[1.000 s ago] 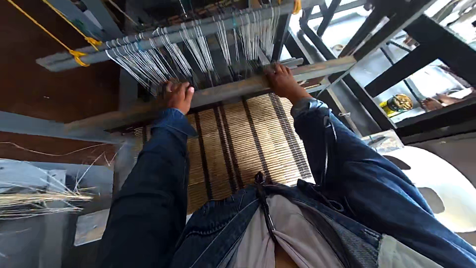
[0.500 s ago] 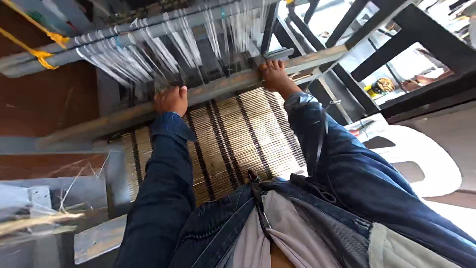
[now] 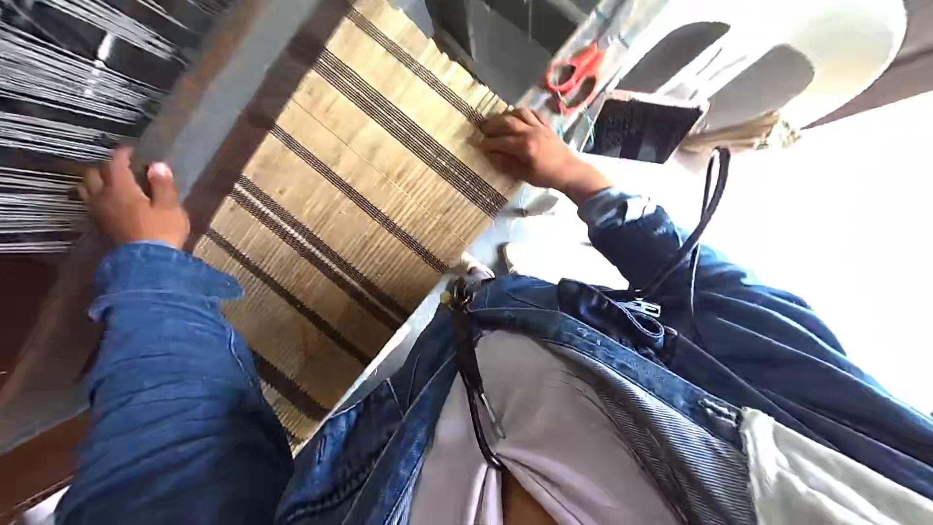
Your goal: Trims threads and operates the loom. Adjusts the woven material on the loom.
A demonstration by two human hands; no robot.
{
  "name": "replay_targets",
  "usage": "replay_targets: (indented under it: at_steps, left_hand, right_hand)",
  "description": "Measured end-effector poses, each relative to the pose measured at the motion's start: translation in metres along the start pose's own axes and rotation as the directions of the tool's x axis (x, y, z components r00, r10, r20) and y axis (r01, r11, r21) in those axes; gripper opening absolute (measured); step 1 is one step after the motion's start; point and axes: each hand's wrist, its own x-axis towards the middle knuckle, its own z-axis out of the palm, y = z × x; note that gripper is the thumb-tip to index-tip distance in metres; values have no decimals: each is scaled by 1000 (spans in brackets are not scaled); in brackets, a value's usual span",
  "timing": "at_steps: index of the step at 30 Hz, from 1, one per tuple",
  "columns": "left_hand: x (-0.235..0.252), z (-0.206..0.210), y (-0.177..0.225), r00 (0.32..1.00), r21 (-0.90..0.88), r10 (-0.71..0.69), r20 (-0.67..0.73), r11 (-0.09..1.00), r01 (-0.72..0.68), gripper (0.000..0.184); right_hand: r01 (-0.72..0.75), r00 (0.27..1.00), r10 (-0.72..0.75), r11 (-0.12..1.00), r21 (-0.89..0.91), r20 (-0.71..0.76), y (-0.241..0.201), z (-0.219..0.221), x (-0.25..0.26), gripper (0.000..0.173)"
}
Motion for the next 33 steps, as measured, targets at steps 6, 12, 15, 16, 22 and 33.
replay_targets:
  at_steps: [6,12,15,16,22,33]
  left_hand:
    - [34,12,-2,983,49,-183,23,982,181,81]
    - [26,7,3,974,176,-207,96,966,188,93]
    - [24,9,8,958,185,-272,91,950,252,109]
    - [24,9,11,956,178,-278,89,949,260,111]
    - [11,-5,42,961,114,-264,76,960,255,92]
    - [49,6,-14,998,84,39,-43,996,-36,61]
  right_hand:
    - [44,999,-45,998,-32,-26,8,12,2,31]
    - [29,999,-28,999,-21,25,4,7,4,33]
    - [34,998,-33,999,-26,47,3,4,4,33]
    - [40,998,-38,999,-27,48,3,5,4,33]
    - [62,998,-59,992,-113,32,5,6,5,32]
    - [12,976,-67,966,-257,-208,5,24,-9,37]
